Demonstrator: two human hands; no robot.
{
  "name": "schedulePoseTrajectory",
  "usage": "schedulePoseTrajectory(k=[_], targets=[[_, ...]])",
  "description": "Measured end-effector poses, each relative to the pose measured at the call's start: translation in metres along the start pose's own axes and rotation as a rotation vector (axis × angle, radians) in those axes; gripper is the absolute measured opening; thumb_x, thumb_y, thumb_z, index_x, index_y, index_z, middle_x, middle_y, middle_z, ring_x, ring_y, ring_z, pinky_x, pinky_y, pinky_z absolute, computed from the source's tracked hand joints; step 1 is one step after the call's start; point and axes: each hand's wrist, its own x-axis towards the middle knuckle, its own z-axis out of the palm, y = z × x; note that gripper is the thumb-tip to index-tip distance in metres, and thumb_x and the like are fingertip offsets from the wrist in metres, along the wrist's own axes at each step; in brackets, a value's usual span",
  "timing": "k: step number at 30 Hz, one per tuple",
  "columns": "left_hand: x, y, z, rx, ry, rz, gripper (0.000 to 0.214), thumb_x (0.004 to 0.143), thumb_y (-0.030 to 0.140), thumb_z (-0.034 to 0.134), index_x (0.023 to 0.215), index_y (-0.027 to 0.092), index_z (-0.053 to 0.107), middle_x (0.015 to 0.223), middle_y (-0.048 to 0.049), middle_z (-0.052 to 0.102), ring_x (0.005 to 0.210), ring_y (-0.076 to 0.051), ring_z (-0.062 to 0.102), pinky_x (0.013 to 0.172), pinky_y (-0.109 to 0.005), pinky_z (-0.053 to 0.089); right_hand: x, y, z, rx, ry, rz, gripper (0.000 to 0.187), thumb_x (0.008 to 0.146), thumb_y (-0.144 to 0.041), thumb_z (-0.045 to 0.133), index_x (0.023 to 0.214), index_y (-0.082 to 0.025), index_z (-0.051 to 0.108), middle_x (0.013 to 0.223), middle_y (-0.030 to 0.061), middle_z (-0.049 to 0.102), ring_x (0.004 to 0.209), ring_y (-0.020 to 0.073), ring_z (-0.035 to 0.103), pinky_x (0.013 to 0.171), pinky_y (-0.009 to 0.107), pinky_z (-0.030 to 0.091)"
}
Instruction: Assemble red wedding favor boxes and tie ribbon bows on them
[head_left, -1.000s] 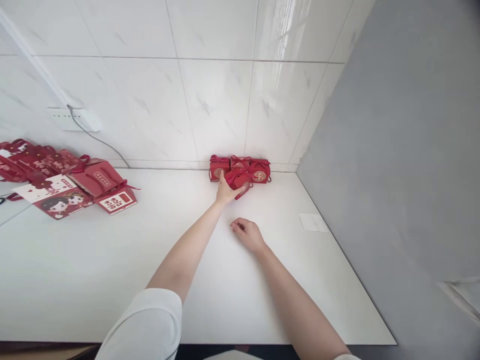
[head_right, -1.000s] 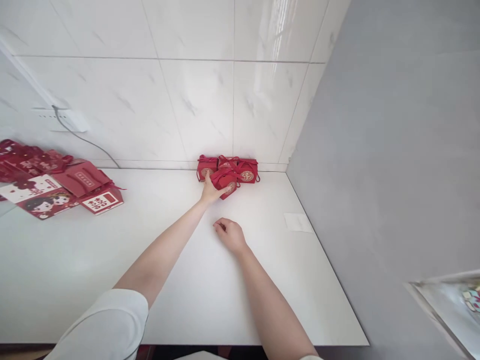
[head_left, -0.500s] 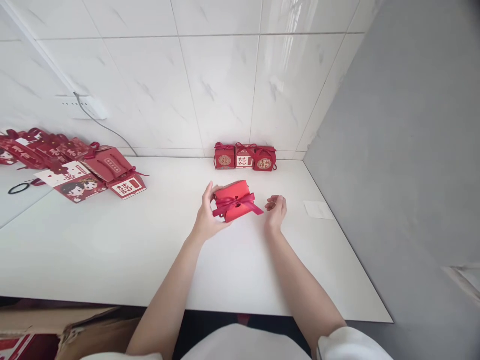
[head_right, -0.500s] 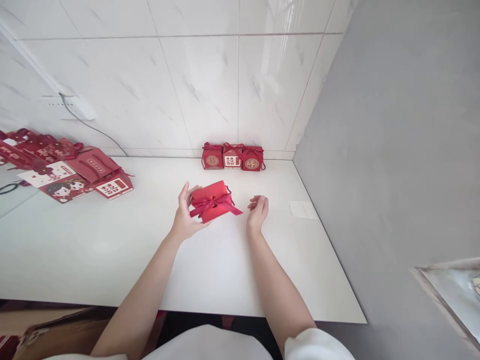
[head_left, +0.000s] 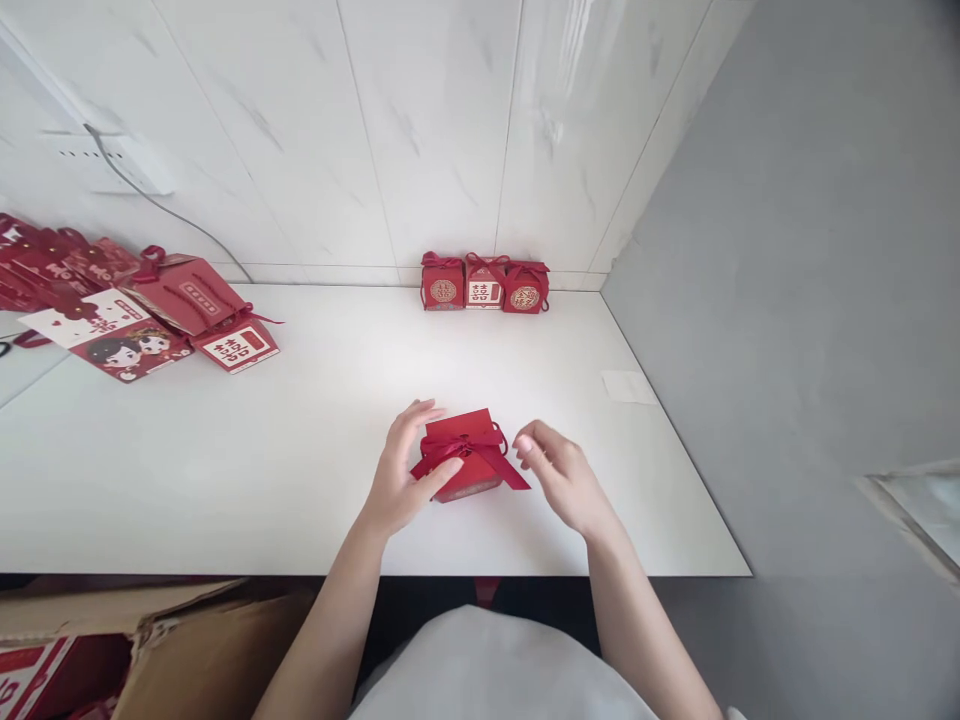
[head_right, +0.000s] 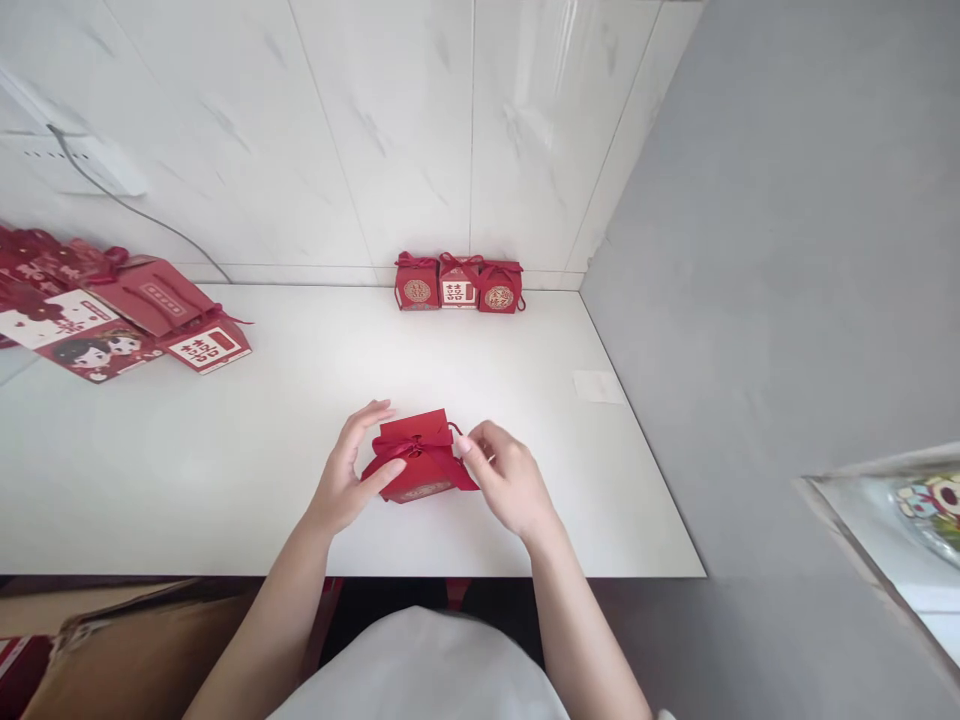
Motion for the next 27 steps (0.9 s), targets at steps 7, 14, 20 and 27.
schedulePoseTrajectory(k=[7,14,20,27], targets=[[0.016,0.009,0.015,0.042,-0.068,0.017,0.011,0.090,0.031,0.058,0.091,0.024,0.067,0.131,-0.0066,0.057,0.128,-0.026,0.054,0.109,-0.044,0.044,-0.019,0.003,0.004,-0.040,-0.167,-0.039,0.039,0.098,-0.049,0.045,0.070,-0.022,0.048,0.068,-0.0029,0.048,0.063,0.0134,0.041,0.061,0.027,0.036],[0.017,0.006,0.016,0.059,-0.083,-0.066,0.009,0.086,0.031,0.061,0.089,0.025,0.067,0.125,-0.0057,0.057,0.109,-0.024,0.062,0.092,-0.041,0.054,-0.041,0.002,-0.040,-0.101,-0.187,-0.019,0.038,0.097,-0.049,0.048,0.069,-0.024,0.051,0.067,-0.0010,0.050,0.063,0.0151,0.041,0.057,0.028,0.035],[0.019,0.008,0.019,0.133,-0.021,-0.052,0.008,0.084,0.027,0.061,0.087,0.025,0.067,0.118,-0.0042,0.061,0.107,-0.023,0.062,0.094,-0.042,0.052,-0.072,0.036,-0.084,0.123,-0.381,-0.214,0.045,0.090,-0.055,0.051,0.055,-0.027,0.051,0.050,0.0024,0.055,0.049,0.0181,0.048,0.053,0.036,0.042],[0.019,0.014,0.016,0.071,0.040,-0.035,0.012,0.089,0.032,0.057,0.097,0.026,0.064,0.112,-0.0030,0.064,0.108,-0.021,0.061,0.093,-0.037,0.053,-0.065,0.043,-0.095,0.169,-0.238,-0.093,0.040,0.091,-0.053,0.054,0.061,-0.026,0.059,0.062,0.0039,0.063,0.060,0.0200,0.059,0.060,0.037,0.047]])
